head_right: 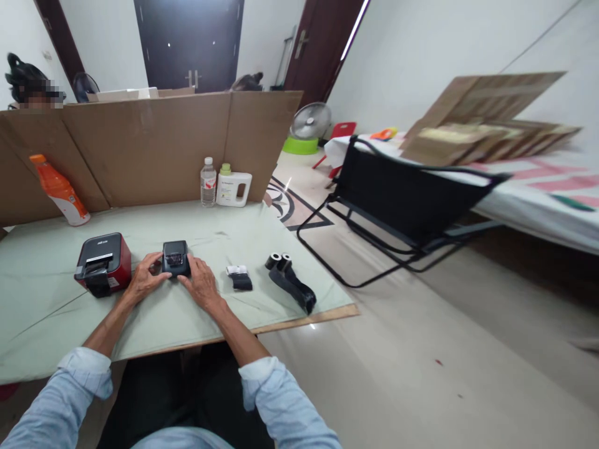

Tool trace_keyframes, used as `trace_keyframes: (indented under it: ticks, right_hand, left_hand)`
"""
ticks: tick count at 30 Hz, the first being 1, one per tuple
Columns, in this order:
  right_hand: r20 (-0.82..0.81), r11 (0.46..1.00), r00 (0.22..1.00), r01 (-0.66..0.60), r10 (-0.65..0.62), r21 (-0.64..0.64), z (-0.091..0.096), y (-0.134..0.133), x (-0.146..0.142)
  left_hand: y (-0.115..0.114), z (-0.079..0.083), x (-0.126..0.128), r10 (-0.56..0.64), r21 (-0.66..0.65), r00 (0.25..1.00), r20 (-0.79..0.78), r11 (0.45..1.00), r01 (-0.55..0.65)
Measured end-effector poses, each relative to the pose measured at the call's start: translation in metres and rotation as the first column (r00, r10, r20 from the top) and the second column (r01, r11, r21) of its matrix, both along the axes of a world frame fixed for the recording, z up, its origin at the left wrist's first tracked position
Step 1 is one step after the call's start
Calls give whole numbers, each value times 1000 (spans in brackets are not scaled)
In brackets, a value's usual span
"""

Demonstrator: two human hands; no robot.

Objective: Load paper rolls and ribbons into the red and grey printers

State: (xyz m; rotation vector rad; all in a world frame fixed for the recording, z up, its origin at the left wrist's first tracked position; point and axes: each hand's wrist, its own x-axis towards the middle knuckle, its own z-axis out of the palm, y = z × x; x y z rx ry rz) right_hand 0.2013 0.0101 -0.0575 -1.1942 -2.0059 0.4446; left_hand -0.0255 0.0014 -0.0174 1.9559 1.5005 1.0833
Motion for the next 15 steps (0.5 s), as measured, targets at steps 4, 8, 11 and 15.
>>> trace_keyframes:
  ticks: [4, 8, 11, 15]
  right_hand:
    - [12, 1000, 1000, -7, 7, 2, -2, -1, 1]
    - [-6, 1000, 1000, -18, 18, 2, -2, -1, 2]
    - [-13, 1000, 1000, -13, 12, -7, -1, -2, 2]
    - [1, 1000, 1000, -1, 1, -15, 0, -3, 1]
  left_hand:
    - [3, -1, -1, 8, -31, 1000, 19, 999, -7]
    - [6, -2, -4, 11, -69, 1000, 25, 998, -9]
    - [7, -1, -5, -6, -66, 1000, -5, 998, 5]
    - [5, 2, -4, -14, -14, 992, -123, 1000, 12]
